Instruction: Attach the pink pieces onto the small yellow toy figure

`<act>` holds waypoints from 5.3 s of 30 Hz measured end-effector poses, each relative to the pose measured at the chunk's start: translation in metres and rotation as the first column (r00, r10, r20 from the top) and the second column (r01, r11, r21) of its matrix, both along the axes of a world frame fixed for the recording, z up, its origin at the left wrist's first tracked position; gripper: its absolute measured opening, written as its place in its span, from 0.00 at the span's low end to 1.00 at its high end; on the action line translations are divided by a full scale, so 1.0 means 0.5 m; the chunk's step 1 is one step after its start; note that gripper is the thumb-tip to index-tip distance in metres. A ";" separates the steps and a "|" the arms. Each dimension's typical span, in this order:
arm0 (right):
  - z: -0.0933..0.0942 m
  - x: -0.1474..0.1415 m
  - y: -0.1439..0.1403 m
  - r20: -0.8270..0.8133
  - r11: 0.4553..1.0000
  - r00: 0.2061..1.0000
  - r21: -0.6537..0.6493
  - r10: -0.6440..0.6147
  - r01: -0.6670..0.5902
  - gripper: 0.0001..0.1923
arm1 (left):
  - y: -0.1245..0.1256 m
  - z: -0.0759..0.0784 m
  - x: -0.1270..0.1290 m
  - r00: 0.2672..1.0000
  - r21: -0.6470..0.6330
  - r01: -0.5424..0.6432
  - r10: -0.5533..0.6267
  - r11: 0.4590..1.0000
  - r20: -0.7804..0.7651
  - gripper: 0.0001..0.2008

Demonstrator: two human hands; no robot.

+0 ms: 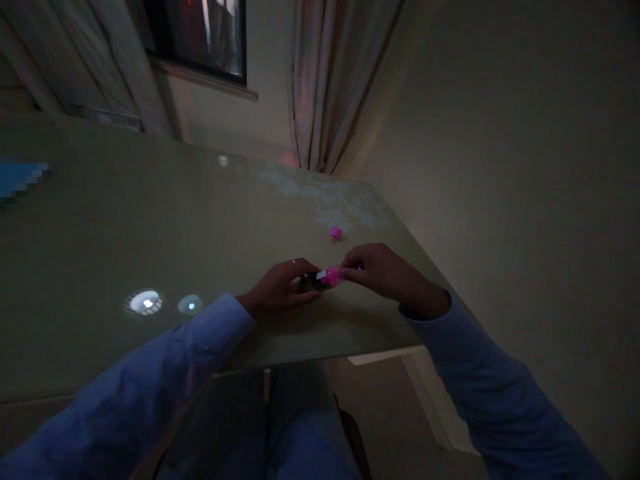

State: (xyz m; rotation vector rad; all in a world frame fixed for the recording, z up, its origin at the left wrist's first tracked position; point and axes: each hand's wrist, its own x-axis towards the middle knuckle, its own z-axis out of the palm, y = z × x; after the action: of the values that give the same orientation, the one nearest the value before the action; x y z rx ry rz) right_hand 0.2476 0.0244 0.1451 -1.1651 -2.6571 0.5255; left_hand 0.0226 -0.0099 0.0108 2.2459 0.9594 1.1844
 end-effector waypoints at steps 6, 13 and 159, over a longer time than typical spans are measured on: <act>-0.003 -0.014 0.012 -0.061 0.993 0.994 -0.081 -0.085 0.080 0.12 | 0.003 -0.004 -0.002 1.000 -0.018 0.020 -0.020 1.000 0.017 0.19; -0.018 -0.031 0.028 -0.057 0.983 0.988 -0.122 -0.145 0.137 0.14 | -0.001 -0.002 0.000 0.998 -0.018 0.014 -0.013 1.000 0.064 0.18; -0.265 -0.033 -0.089 -0.764 0.922 0.645 0.274 0.035 0.274 0.15 | -0.003 0.139 0.023 0.999 0.218 -0.038 0.040 0.975 -0.005 0.08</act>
State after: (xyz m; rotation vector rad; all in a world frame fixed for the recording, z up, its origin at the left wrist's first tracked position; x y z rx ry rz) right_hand 0.2310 -0.0202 0.0124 -0.7546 -1.8095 0.3512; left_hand 0.0343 -0.0116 0.0802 2.4132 0.9203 1.3567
